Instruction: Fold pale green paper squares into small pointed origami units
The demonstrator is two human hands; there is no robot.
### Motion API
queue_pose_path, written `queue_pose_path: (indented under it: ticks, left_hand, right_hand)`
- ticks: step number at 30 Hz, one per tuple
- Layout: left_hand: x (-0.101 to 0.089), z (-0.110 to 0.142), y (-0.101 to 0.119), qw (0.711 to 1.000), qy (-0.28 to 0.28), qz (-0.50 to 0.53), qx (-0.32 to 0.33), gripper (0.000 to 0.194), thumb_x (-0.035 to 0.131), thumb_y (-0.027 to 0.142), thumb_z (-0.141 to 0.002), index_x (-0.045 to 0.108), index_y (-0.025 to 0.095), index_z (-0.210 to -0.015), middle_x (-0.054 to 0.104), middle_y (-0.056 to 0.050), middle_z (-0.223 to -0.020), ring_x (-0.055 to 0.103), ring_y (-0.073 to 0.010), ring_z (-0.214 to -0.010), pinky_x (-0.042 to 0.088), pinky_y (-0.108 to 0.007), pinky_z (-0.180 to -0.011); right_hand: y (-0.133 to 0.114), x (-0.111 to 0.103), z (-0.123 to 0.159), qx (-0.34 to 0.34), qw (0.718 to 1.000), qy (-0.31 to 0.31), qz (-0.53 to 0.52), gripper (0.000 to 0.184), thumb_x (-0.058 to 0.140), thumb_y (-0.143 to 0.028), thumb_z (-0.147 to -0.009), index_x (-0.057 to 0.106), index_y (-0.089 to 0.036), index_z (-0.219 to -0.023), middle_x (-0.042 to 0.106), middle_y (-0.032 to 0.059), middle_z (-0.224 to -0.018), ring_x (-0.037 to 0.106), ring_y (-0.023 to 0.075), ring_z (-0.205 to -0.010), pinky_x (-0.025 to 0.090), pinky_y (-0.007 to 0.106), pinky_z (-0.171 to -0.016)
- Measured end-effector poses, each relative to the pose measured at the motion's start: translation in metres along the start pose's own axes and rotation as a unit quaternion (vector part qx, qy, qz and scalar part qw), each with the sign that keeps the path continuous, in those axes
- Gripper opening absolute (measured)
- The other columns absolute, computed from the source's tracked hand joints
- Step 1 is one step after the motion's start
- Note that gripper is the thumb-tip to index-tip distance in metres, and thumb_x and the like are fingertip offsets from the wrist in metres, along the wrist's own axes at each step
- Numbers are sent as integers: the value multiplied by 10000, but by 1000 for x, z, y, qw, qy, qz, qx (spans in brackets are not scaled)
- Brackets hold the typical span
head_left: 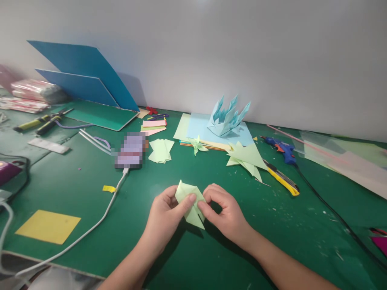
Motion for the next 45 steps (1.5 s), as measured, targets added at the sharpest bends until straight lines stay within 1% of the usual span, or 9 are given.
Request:
queue_pose_path:
  ticks: [5, 9, 11, 17, 23, 33, 36, 40, 45]
  left_hand:
    - [2, 1, 0, 1000, 1, 8, -14, 279, 770, 358, -590, 609, 142, -664, 566, 50, -533, 476, -61, -469, 376, -155, -433]
    - [1, 2, 1, 1000, 7, 14, -6, 281, 771, 357, -588, 599, 144, -651, 568, 49, -562, 483, -63, -510, 402, -158, -478]
    - [1, 3, 1, 1000, 1, 13, -5, 272, 768, 353, -593, 608, 144, -658, 581, 40, -589, 490, -68, -535, 414, -162, -502]
    - [3, 2, 3, 1000, -18, 8, -8, 260, 771, 347, -594, 642, 153, -707, 586, 33, -619, 492, -71, -557, 413, -162, -514]
    - [3, 2, 2, 1000, -17, 8, -20, 279, 777, 358, -584, 648, 149, -715, 570, 26, -602, 482, -76, -532, 407, -178, -504]
    - [5, 4, 0, 998, -18, 38, -39, 251, 773, 357, -600, 642, 160, -685, 549, 37, -599, 461, -73, -531, 372, -178, -509]
    - [4, 4, 0, 998, -11, 47, -39, 253, 779, 354, -594, 639, 154, -656, 550, 39, -595, 458, -68, -539, 366, -172, -516]
    - [-1, 3, -2, 996, 16, 73, -43, 263, 785, 352, -588, 628, 150, -645, 536, 45, -554, 445, -67, -504, 369, -181, -502]
    - [-8, 2, 1, 995, 52, 79, -29, 286, 784, 381, -582, 638, 147, -658, 570, 35, -569, 480, -71, -502, 403, -183, -496]
  right_hand:
    - [1, 2, 1, 7, 1000, -13, -26, 292, 485, -222, -834, 326, -211, -589, 386, -39, -573, 381, 128, -595, 331, 253, -572]
    - [-1, 6, 1, 13, 998, -47, -40, 300, 471, -263, -842, 335, -209, -580, 383, -34, -578, 379, 129, -591, 340, 262, -582]
    - [-2, 6, 1, 17, 998, -53, -33, 312, 448, -266, -859, 328, -209, -576, 356, -35, -571, 367, 130, -584, 335, 265, -576]
    - [-3, 7, 1, -10, 998, -59, -32, 338, 436, -239, -864, 272, -207, -570, 300, -44, -559, 343, 124, -566, 314, 264, -560]
    - [-5, 10, 2, -29, 997, -72, -30, 319, 443, -219, -850, 273, -205, -581, 311, -46, -562, 351, 120, -566, 321, 270, -577]
    - [-5, 9, 2, -31, 997, -69, -4, 312, 431, -212, -847, 254, -211, -590, 308, -42, -570, 354, 125, -566, 333, 282, -585]
    - [-5, 10, 2, -33, 997, -74, 2, 309, 430, -215, -846, 262, -211, -588, 312, -41, -570, 355, 125, -566, 335, 284, -591]
    - [-5, 8, 1, -29, 997, -70, 3, 318, 431, -236, -863, 275, -209, -587, 328, -38, -574, 355, 127, -573, 332, 283, -588]
    - [-1, 0, 1, 2, 1000, -22, -13, 336, 432, -282, -895, 335, -207, -583, 390, -24, -586, 382, 135, -591, 341, 283, -589]
Point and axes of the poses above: each hand's wrist, its own z-axis away from the middle knuckle, its own x-axis out of the palm, y = z × x, the point moved 7 cm from there along -z, towards the middle knuckle
